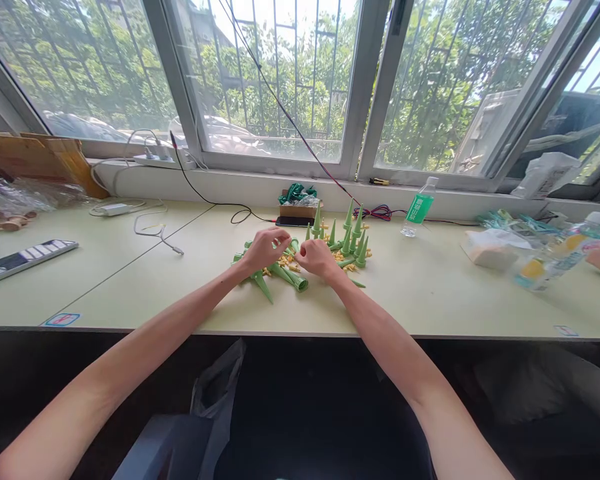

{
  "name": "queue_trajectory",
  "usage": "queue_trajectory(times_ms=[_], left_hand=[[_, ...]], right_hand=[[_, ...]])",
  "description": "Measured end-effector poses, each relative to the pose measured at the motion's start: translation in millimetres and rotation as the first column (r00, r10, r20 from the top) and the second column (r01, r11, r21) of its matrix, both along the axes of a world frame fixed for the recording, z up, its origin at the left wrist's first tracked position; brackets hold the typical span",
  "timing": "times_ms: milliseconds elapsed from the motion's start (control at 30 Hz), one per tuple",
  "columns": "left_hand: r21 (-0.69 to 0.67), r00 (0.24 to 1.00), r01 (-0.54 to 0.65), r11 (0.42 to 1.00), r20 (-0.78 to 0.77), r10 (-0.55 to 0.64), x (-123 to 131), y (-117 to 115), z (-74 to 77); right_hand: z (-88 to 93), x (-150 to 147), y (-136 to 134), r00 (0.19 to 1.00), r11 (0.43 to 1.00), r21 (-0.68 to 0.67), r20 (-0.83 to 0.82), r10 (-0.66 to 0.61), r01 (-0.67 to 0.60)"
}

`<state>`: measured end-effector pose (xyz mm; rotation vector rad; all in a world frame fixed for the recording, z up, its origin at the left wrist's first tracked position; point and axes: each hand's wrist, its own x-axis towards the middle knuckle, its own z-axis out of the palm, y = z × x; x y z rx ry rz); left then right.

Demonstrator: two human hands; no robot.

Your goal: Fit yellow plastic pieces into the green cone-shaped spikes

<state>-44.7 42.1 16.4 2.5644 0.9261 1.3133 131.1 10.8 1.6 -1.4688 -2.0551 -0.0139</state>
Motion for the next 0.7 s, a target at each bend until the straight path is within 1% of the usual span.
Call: queue_trajectory(times_ms=[133, 233, 300, 400, 500, 700], left_hand=[[-0.002, 1.0, -0.02, 1.0, 0.016, 0.02, -0.5, 0.1, 0.0], [-0.026, 0.999, -0.035, 0.999, 0.021, 0.035, -1.7, 1.3, -0.8], [-0.045, 1.0, -0.026, 0.999, 0.003, 0.026, -2.7, 2.9, -1.8], [-0.049, 1.0, -0.024, 0.999, -0.012, 0.023, -3.6, 5.1, -2.7], [-0.042, 0.999, -0.044, 0.998, -0.011, 0.044, -4.0, 5.9, -2.4], [0.014, 0.997, -0.037, 0.999, -0.061, 0.038, -5.2, 6.8, -3.1]], right_hand=[[1.7, -0.8, -0.9, 0.992, 0.999, 0.039, -0.123, 0.009, -0.004], [3.1, -0.6, -1.6, 0.97, 0.996, 0.087, -0.239, 0.051, -0.03], [3.9, -0.7, -2.5, 0.954, 0.991, 0.122, -0.289, 0.085, -0.052], [4.8, -1.6, -4.8, 0.936, 0.983, 0.155, -0.322, 0.145, -0.099], [5.8, -3.4, -7.7, 0.922, 0.977, 0.157, -0.336, 0.192, -0.146], [7.3, -5.5, -11.0, 0.904, 0.97, 0.158, -0.362, 0.229, -0.183]])
